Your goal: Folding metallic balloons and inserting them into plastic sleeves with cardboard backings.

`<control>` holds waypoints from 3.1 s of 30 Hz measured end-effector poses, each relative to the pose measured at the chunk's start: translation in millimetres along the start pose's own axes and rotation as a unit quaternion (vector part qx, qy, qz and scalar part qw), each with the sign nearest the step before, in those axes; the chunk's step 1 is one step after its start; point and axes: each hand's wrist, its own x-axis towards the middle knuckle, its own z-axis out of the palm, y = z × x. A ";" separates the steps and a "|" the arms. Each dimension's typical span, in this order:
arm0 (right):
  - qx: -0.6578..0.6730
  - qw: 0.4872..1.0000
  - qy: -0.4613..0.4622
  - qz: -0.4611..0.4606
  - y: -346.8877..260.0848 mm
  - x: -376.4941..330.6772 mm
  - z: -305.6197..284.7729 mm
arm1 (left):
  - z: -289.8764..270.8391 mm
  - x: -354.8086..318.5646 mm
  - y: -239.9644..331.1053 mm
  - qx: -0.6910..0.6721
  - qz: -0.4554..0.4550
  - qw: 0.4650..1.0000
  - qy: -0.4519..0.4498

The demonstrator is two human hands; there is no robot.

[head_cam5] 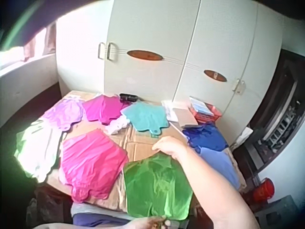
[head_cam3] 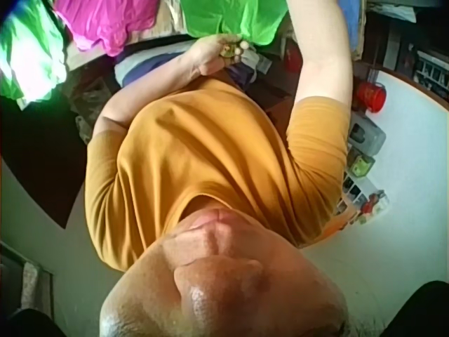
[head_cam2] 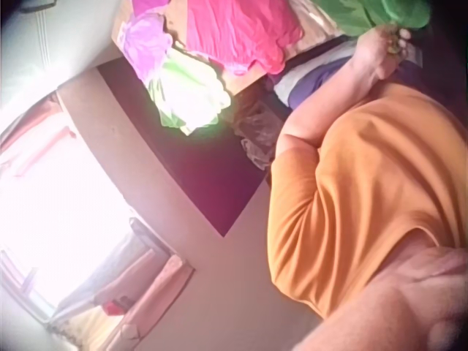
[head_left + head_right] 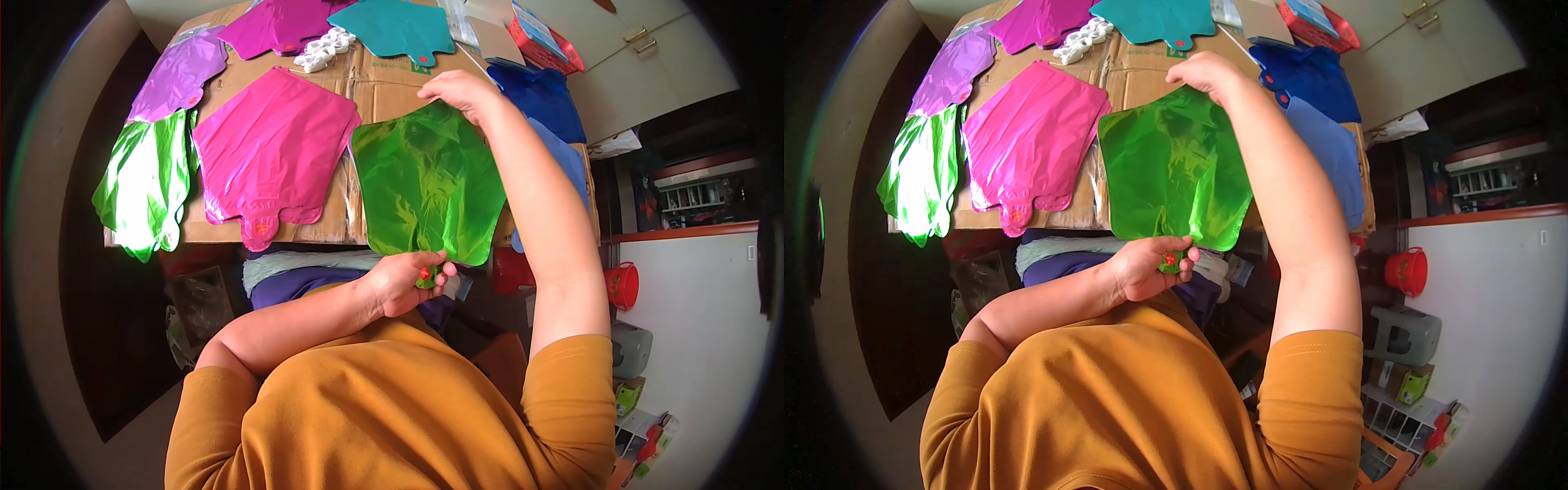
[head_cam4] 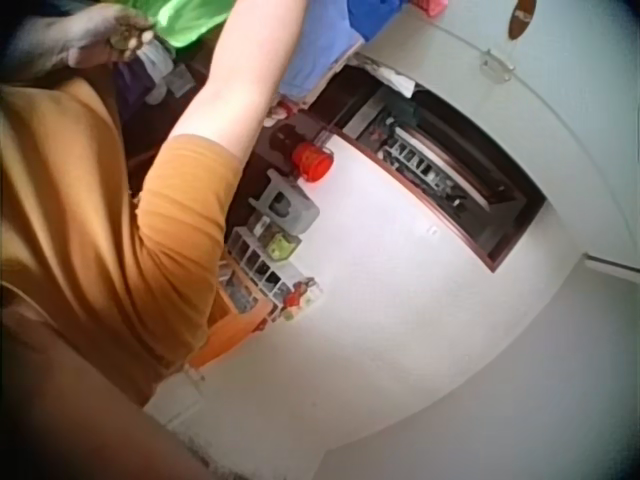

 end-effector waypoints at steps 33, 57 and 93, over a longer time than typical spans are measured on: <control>-0.686 0.450 -0.330 -0.468 -76.9 -130.3 108.2 | 3.0 3.1 4.9 -0.007 0.004 1.000 -0.001; -0.456 0.542 0.058 -0.704 32.9 -105.9 9.8 | -1.1 5.0 0.1 -0.045 0.028 0.998 -0.046; -0.416 0.563 -0.033 -0.714 44.7 -102.8 9.5 | 1.6 6.6 -0.1 -0.072 0.015 0.997 -0.038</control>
